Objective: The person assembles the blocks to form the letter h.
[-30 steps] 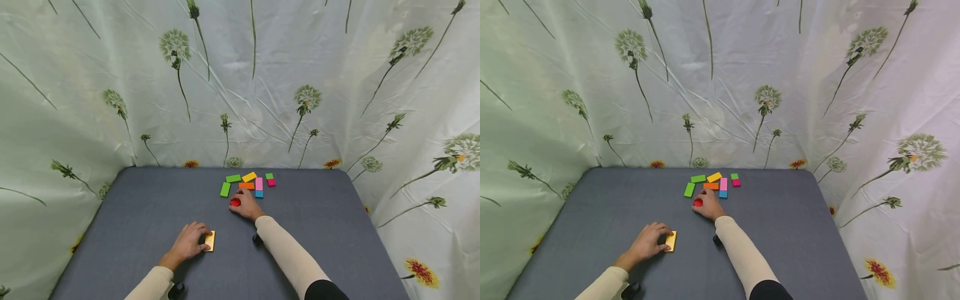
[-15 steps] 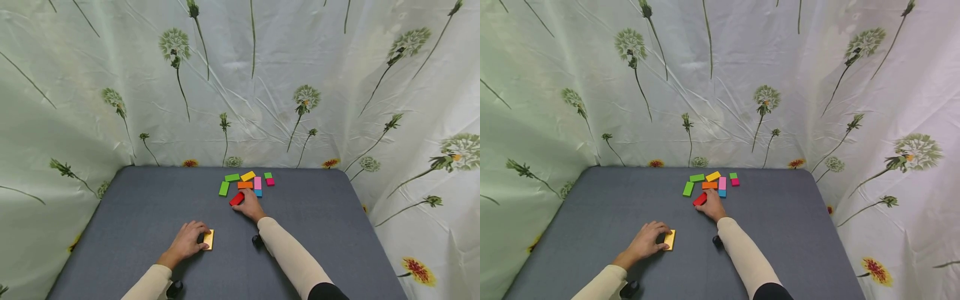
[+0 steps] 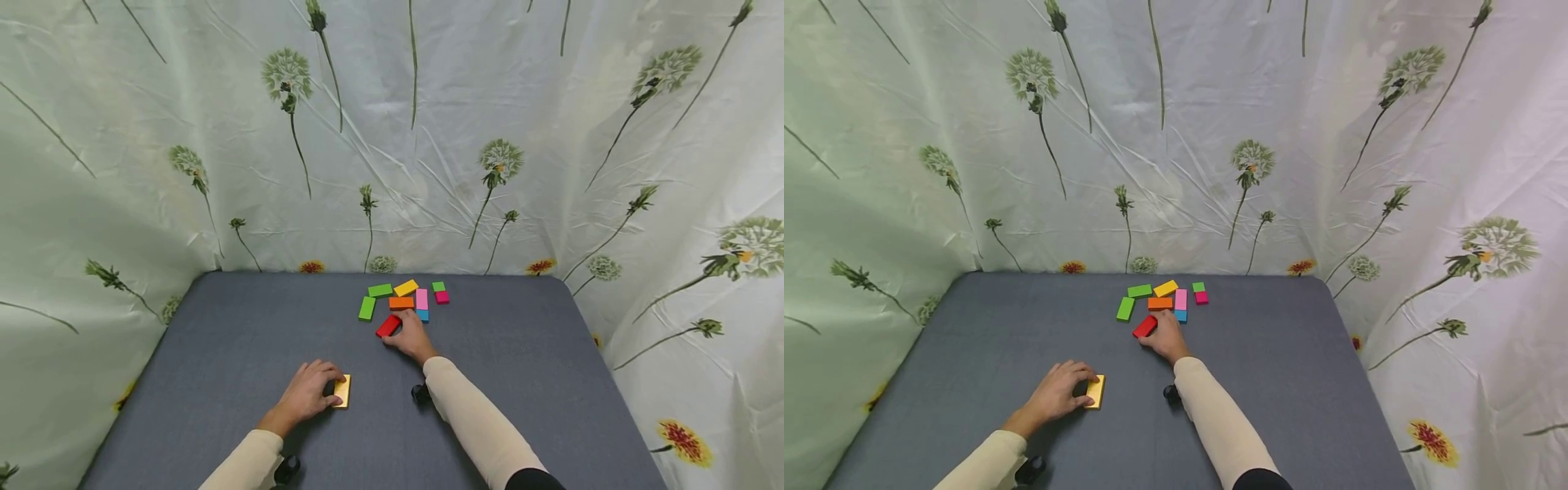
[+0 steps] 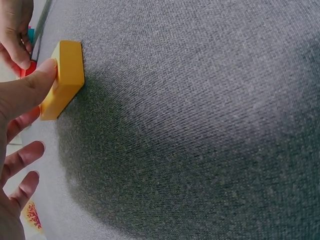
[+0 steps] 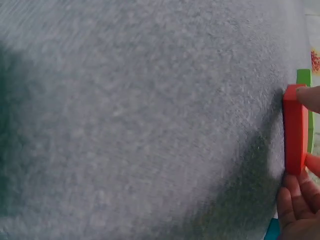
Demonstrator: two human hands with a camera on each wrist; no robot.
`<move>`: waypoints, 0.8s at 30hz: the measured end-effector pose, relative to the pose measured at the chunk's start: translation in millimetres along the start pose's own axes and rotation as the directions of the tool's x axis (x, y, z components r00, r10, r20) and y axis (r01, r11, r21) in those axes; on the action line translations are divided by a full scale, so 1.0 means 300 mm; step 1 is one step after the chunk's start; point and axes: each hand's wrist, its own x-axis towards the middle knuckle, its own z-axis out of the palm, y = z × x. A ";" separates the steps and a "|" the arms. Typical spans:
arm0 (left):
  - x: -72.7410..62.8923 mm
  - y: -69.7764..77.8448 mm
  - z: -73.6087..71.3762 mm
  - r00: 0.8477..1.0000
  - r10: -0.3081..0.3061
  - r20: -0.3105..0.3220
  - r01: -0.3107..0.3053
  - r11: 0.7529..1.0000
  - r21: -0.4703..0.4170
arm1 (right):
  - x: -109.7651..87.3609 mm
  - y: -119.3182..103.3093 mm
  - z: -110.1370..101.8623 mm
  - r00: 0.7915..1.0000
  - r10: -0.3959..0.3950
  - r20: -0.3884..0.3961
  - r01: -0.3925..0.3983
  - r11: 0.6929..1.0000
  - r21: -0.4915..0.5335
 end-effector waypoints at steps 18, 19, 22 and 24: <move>0.000 -0.002 0.007 1.000 0.024 -0.011 -0.023 0.998 0.055 | -0.028 -0.077 0.004 0.968 -0.143 0.206 0.153 0.988 -0.031; 0.000 -0.004 0.007 1.000 0.030 -0.008 -0.030 0.998 0.058 | -0.032 -0.089 0.012 0.965 -0.152 0.216 0.162 0.986 -0.031; 0.002 -0.010 0.006 0.999 0.048 -0.006 -0.047 0.997 0.068 | -0.038 -0.124 0.030 0.950 -0.187 0.249 0.205 0.977 -0.051; 0.003 -0.013 0.004 0.998 0.055 -0.012 -0.054 0.996 0.070 | -0.039 -0.148 0.037 0.938 -0.211 0.274 0.240 0.968 -0.077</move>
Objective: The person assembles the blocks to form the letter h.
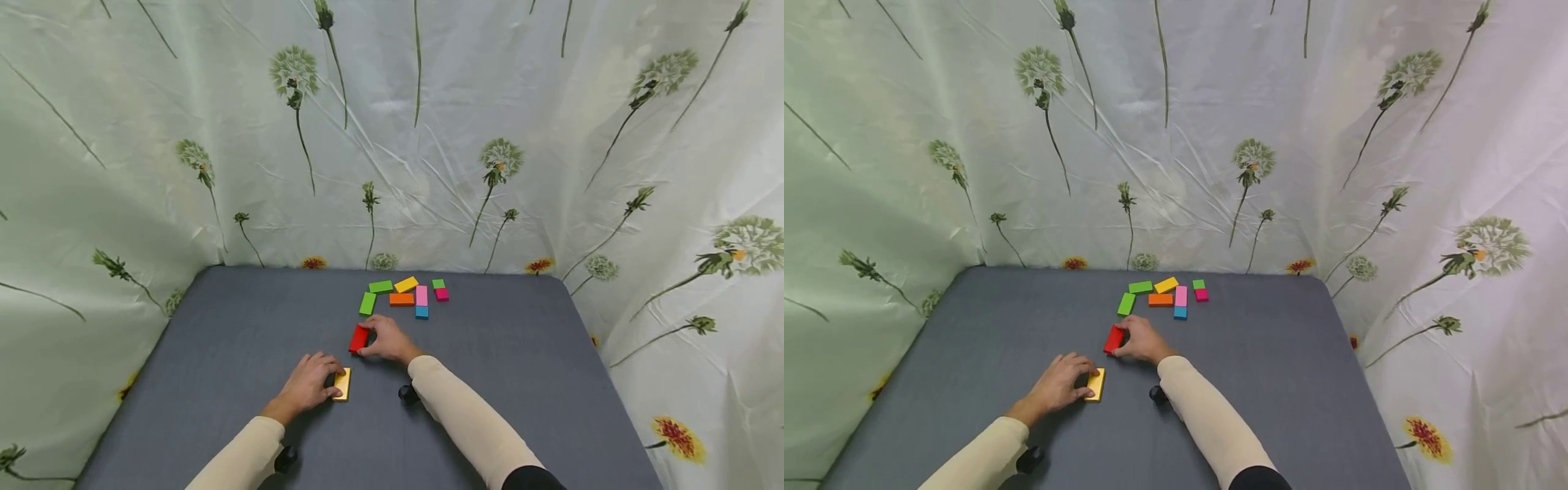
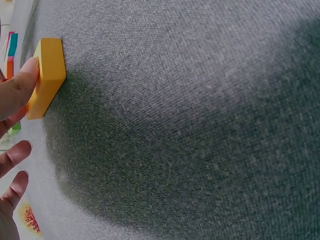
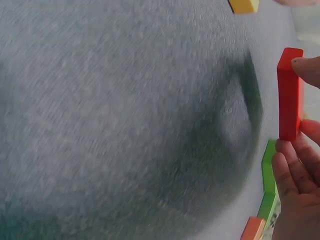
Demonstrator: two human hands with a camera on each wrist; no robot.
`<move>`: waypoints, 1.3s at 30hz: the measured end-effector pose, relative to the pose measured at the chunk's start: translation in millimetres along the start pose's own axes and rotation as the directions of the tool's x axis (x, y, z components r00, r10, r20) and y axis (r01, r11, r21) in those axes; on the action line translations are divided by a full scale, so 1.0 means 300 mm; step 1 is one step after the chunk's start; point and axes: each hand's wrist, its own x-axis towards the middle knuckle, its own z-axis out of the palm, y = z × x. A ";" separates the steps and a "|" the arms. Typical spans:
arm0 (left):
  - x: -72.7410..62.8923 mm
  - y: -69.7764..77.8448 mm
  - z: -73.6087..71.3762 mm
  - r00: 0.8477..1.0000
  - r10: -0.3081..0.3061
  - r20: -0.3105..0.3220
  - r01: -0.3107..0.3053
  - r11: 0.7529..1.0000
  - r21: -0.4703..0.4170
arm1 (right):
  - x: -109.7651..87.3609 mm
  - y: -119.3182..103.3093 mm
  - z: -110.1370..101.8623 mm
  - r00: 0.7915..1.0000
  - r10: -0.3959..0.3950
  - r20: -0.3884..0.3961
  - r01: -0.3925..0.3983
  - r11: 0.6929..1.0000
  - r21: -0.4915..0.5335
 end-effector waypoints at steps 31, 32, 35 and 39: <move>-0.002 0.004 -0.002 1.000 0.020 -0.023 -0.019 1.000 0.009 | 0.009 -0.025 0.082 0.993 -0.086 0.085 0.090 0.995 -0.044; -0.003 0.005 -0.001 0.999 0.022 -0.026 -0.021 1.000 0.013 | 0.008 -0.024 0.084 0.992 -0.087 0.088 0.091 0.995 -0.040; -0.005 0.004 0.000 0.999 0.030 -0.033 -0.029 0.999 0.023 | 0.005 -0.023 0.087 0.992 -0.093 0.087 0.097 0.995 -0.034; -0.003 0.005 -0.001 0.999 0.028 -0.032 -0.028 0.999 0.020 | 0.002 -0.025 0.089 0.993 -0.098 0.068 0.100 0.994 -0.031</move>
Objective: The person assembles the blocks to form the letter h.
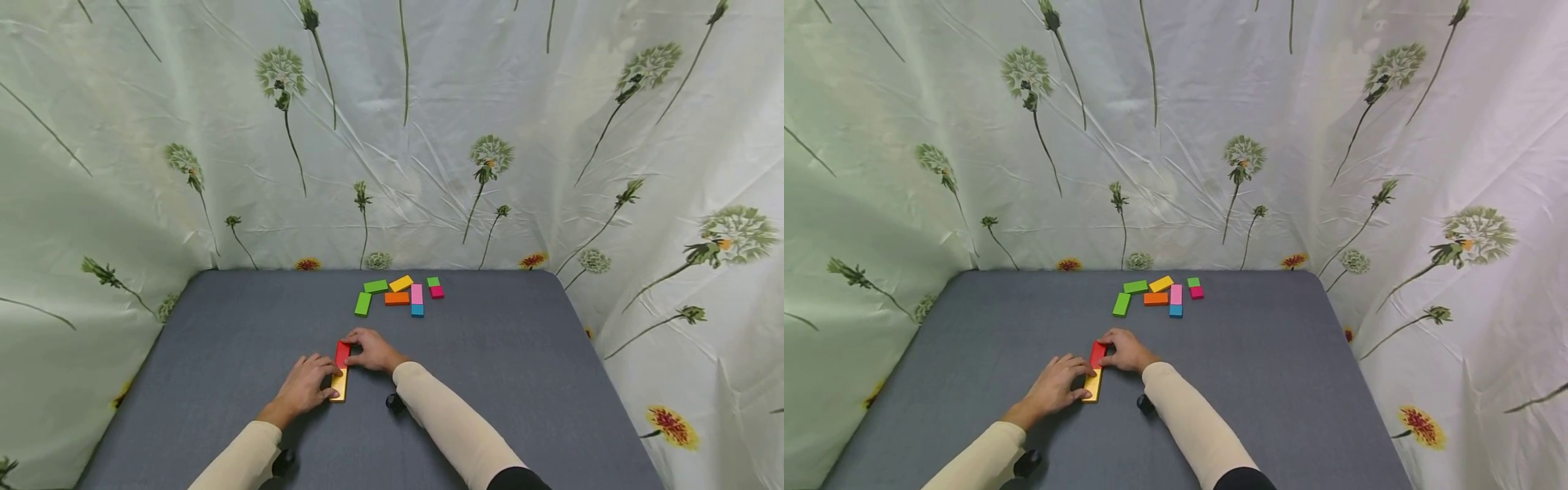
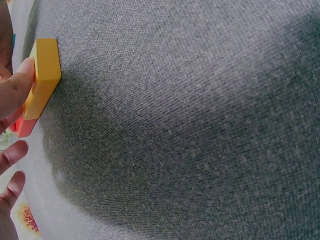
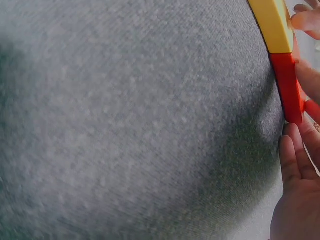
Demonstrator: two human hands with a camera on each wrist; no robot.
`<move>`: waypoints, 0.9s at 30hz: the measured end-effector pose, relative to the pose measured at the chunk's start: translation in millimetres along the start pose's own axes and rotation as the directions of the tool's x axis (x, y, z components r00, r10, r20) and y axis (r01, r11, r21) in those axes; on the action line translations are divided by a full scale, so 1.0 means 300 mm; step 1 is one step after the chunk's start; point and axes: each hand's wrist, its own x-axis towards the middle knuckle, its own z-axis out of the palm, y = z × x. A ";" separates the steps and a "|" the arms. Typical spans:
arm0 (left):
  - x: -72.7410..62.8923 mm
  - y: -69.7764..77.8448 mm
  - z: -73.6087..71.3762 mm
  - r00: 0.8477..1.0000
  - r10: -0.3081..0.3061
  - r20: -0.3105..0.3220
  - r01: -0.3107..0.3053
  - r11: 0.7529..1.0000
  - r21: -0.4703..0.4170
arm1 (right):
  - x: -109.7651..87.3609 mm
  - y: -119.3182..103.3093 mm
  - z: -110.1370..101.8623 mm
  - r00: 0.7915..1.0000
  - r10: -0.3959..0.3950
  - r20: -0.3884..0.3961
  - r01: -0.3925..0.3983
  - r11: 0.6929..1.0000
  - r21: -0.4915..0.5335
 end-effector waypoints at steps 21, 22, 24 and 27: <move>0.003 0.008 0.002 0.999 -0.027 0.044 0.028 1.000 -0.007 | 0.001 -0.005 0.007 0.999 0.005 -0.042 -0.004 0.999 0.036; 0.004 0.009 0.002 0.999 -0.026 0.043 0.026 1.000 -0.003 | 0.002 -0.004 0.007 0.999 0.006 -0.044 -0.004 0.999 0.043; 0.005 0.011 -0.001 0.999 -0.019 0.037 0.019 1.000 -0.004 | 0.004 -0.004 0.006 0.999 0.010 -0.046 -0.007 0.998 0.060; 0.007 0.015 -0.006 1.000 -0.005 0.025 0.005 1.000 -0.004 | 0.004 -0.007 0.002 0.999 0.022 -0.048 -0.018 0.995 0.100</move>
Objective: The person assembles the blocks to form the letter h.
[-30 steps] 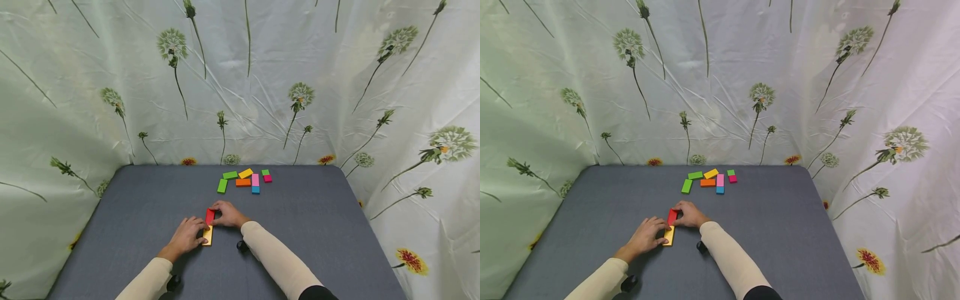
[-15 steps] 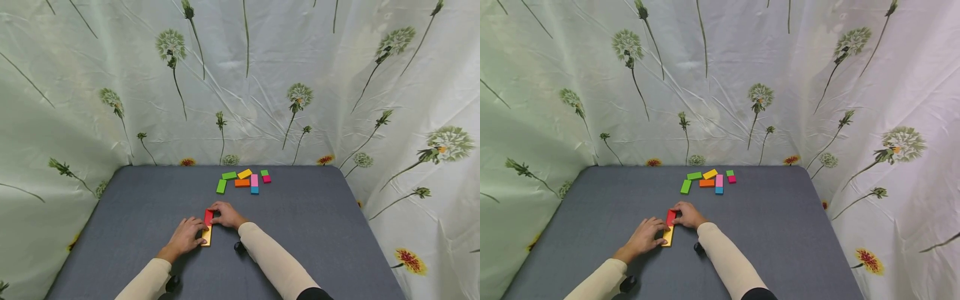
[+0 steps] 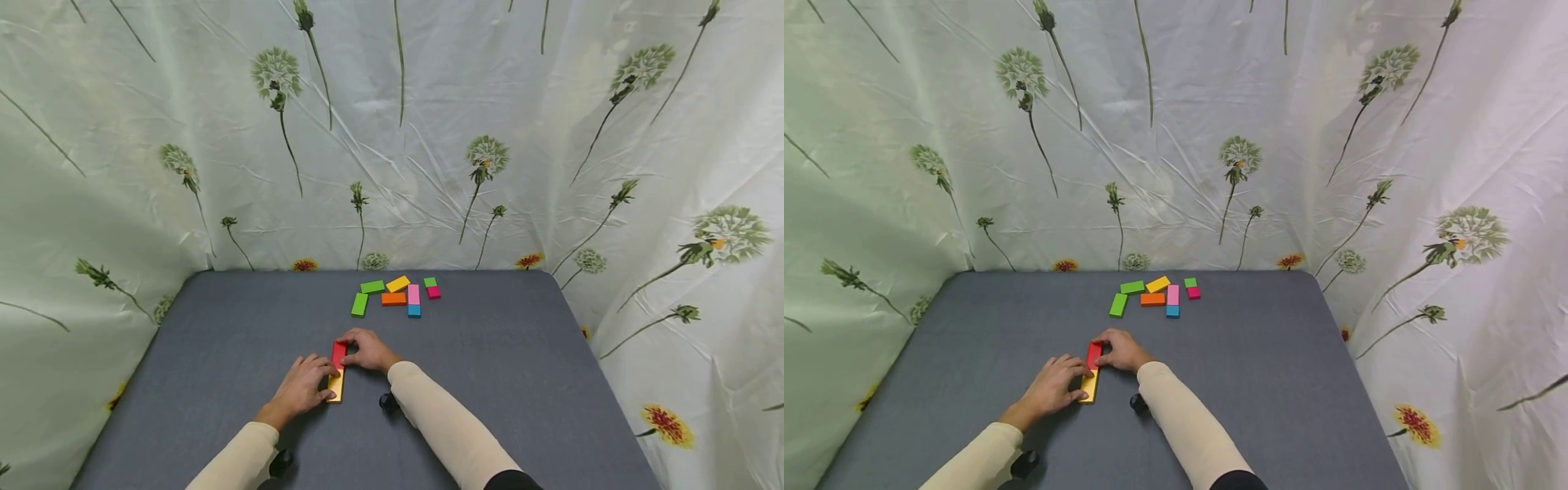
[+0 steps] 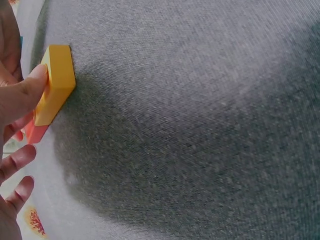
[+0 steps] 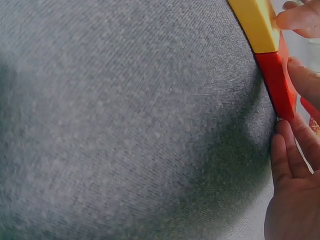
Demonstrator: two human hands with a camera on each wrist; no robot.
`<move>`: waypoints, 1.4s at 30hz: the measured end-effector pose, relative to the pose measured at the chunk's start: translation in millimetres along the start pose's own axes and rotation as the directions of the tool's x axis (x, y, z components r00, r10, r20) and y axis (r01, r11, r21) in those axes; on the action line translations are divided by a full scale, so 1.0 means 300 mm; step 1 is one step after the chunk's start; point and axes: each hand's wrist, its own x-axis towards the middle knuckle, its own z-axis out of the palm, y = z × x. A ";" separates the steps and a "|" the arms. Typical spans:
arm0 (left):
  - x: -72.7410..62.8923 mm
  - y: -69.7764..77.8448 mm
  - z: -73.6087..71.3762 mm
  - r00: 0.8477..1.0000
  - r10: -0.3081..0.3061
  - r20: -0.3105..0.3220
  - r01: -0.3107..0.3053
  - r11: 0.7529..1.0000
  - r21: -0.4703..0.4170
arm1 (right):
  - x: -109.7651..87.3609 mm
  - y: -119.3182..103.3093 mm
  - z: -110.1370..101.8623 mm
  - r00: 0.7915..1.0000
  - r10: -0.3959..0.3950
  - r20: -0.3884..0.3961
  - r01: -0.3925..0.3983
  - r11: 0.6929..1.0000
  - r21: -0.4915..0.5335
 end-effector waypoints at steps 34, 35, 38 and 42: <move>0.049 -0.039 -0.042 0.995 -0.001 0.097 -0.007 0.997 0.082 | 0.147 0.103 -0.223 0.985 0.163 -0.052 -0.163 0.987 0.008; 0.052 -0.038 -0.041 0.996 0.001 0.093 -0.010 0.996 0.090 | 0.154 0.106 -0.228 0.984 0.170 -0.049 -0.170 0.985 0.001; 0.060 -0.032 -0.037 0.996 0.007 0.085 -0.015 0.995 0.099 | 0.172 0.118 -0.239 0.980 0.194 -0.045 -0.195 0.981 -0.017; 0.069 -0.025 -0.030 0.997 0.022 0.080 -0.030 0.995 0.093 | 0.183 0.135 -0.240 0.981 0.191 -0.044 -0.194 0.979 -0.061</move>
